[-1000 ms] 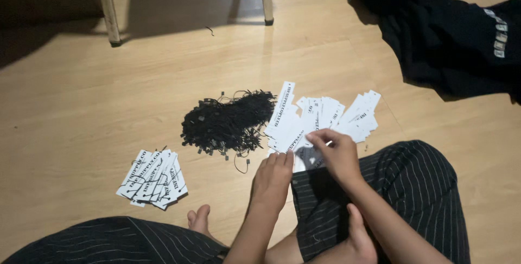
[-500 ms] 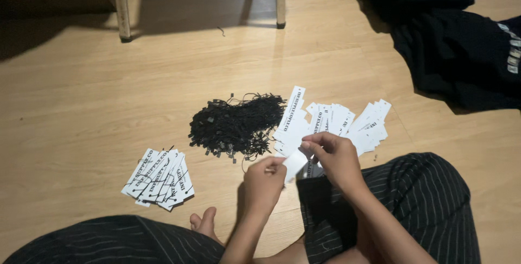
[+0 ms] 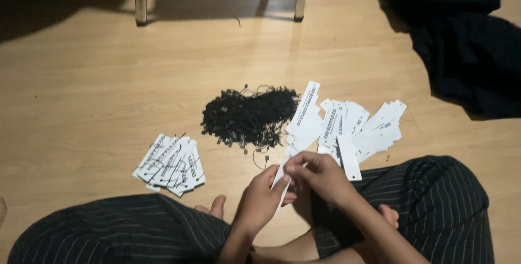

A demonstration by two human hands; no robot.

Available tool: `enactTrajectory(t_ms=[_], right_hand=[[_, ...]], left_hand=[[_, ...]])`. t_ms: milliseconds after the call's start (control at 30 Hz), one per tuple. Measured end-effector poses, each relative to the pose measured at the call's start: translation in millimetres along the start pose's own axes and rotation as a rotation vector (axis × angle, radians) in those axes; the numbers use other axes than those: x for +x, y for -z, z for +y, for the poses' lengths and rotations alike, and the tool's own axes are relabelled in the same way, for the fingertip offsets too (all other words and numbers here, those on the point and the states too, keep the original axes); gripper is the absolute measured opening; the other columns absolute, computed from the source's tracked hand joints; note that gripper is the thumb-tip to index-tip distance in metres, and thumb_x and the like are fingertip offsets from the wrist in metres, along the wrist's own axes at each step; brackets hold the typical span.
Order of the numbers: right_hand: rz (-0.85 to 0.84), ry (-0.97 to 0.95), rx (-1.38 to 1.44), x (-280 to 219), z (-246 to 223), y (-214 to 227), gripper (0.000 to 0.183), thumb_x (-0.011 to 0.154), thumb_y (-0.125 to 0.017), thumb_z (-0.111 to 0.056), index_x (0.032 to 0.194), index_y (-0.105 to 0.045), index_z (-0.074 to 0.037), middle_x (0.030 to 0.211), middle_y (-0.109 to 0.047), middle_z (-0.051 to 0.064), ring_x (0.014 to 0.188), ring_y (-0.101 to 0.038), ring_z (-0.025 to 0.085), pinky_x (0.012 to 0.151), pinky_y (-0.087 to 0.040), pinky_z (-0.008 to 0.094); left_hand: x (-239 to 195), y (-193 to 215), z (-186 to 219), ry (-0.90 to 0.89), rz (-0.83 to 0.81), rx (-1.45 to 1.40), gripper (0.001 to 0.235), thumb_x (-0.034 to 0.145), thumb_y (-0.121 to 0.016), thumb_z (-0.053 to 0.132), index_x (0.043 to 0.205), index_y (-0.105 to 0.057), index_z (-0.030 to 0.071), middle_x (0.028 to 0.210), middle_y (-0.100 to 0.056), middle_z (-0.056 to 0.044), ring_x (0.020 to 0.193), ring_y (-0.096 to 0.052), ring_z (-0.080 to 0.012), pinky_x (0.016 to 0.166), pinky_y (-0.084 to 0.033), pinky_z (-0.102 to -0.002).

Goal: The person sits on the floor and repeatedly picks up white rectangular tags and black cords, threading the cords through the tags and placing them into a growing pile. The task involves handling multiple tags and cords one at a time.

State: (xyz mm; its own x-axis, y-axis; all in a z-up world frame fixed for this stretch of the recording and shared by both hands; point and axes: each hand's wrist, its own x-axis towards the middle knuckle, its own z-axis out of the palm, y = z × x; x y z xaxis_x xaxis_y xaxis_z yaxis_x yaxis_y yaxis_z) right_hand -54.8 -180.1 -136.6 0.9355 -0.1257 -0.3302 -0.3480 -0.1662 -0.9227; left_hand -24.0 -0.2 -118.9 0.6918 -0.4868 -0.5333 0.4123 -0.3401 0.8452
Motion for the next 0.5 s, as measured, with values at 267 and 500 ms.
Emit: enactTrajectory(t_ms=[267,500], right_hand=[[0.233,0.016,-0.263,8,-7,1,0.011,0.092,-0.079,-0.023,0.094,-0.084,-0.013,0.083,-0.081,-0.003,0.069,-0.063,0.007,0.069,-0.051,0.025],[0.101,0.104,-0.489,1,-20,-5,0.017,0.097,-0.068,-0.032,0.09,-0.078,-0.02,0.076,-0.076,-0.005,0.067,-0.058,0.009,0.067,-0.046,0.028]], left_hand=[[-22,2,30,0.115,0.154,0.099,0.039,0.104,-0.046,0.046,0.122,-0.074,0.026,0.106,-0.076,0.011,0.068,-0.074,-0.0093,0.063,-0.054,-0.021],[2,-3,3,-0.022,0.24,0.099,0.025,0.103,-0.054,0.033,0.117,-0.075,0.032,0.069,-0.076,0.002,0.064,-0.079,-0.0084,0.064,-0.062,-0.023]])
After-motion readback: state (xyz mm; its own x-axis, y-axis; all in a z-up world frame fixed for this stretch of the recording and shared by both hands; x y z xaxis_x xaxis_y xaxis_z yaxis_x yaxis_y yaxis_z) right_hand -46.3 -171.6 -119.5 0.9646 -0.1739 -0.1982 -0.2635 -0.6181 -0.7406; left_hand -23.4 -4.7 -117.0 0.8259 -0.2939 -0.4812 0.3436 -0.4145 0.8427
